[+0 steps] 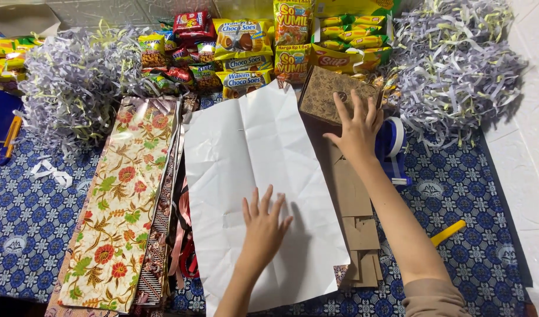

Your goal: The person wraps a small patterned box using patterned wrapping paper. They unfold the paper, place the box on it, fold the paper around the box, and secure the edges with tape.

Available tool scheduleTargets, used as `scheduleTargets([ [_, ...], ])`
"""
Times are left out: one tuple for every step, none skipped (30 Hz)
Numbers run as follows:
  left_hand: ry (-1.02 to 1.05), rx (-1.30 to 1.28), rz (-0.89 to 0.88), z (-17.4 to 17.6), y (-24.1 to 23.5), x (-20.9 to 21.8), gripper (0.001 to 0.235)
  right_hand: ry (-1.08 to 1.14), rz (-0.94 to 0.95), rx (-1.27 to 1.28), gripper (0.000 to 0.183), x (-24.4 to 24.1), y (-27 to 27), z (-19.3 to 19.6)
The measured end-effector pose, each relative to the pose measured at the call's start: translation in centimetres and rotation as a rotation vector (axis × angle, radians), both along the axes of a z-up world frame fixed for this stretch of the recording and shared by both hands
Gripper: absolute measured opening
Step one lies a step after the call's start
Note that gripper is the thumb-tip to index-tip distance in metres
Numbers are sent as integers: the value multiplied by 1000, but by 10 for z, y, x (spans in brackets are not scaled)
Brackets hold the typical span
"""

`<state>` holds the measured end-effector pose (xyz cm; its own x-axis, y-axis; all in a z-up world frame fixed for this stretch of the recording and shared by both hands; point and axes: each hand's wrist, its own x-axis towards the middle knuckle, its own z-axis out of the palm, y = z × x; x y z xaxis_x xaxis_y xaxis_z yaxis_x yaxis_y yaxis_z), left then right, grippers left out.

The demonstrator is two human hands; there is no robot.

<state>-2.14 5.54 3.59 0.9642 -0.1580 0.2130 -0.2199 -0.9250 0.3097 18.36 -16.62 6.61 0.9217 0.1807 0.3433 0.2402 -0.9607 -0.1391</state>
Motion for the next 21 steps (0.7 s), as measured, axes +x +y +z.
scheduleTargets([
  [-1, 0, 0, -7, -7, -1, 51, -1, 0, 0, 98, 0, 2, 1],
  [23, 44, -15, -14, -14, -3, 63, 53, -32, 11, 100, -1, 5, 2],
  [46, 88, -31, -21, -21, -4, 76, 107, -65, 21, 101, -1, 7, 2],
  [46, 88, -31, -23, -23, -5, 76, 107, -65, 21, 101, -1, 7, 2],
  [-11, 115, -27, -25, -24, -6, 78, 65, -65, -3, 100, -2, 8, 0],
  [-69, 142, -22, -27, -26, -7, 81, 23, -65, -27, 98, -3, 8, -1],
  [-65, 143, -21, -29, -25, -8, 81, 26, -64, -26, 98, -3, 9, 0],
  [-76, 172, -16, -30, -24, -8, 80, 43, -72, -4, 94, -3, 11, 1],
  [-87, 200, -14, -32, -24, -8, 80, 59, -82, 17, 90, -3, 11, 2],
  [-84, 200, -14, -35, -25, -9, 80, 63, -83, 17, 90, -2, 10, 2],
  [-93, 201, -9, -38, -26, -8, 83, 37, -81, 9, 86, -1, 9, 1],
  [-102, 202, -4, -40, -26, -8, 86, 11, -78, 1, 83, 0, 8, 1],
  [-100, 203, -4, -38, -26, -8, 86, 14, -78, 1, 83, 2, 8, 7],
  [-92, 189, -13, -37, -26, -8, 83, 76, -75, 44, 78, 4, 9, 14],
  [-83, 175, -22, -35, -26, -8, 81, 139, -72, 88, 74, 5, 8, 19],
  [-81, 176, -23, -35, -26, -9, 81, 141, -72, 89, 74, 7, 6, 21],
  [-70, 171, -25, -36, -26, -8, 81, 148, -42, 131, 69, 9, 3, 24],
  [-58, 167, -26, -36, -26, -8, 82, 155, -12, 173, 65, 11, 1, 27],
  [-58, 167, -24, -35, -27, -8, 82, 155, -10, 173, 65, 14, -1, 26],
  [-57, 172, -31, -34, -27, -8, 81, 152, -15, 158, 61, 17, -4, 24],
  [-56, 177, -37, -33, -28, -8, 80, 149, -18, 142, 56, 20, -6, 23],
])
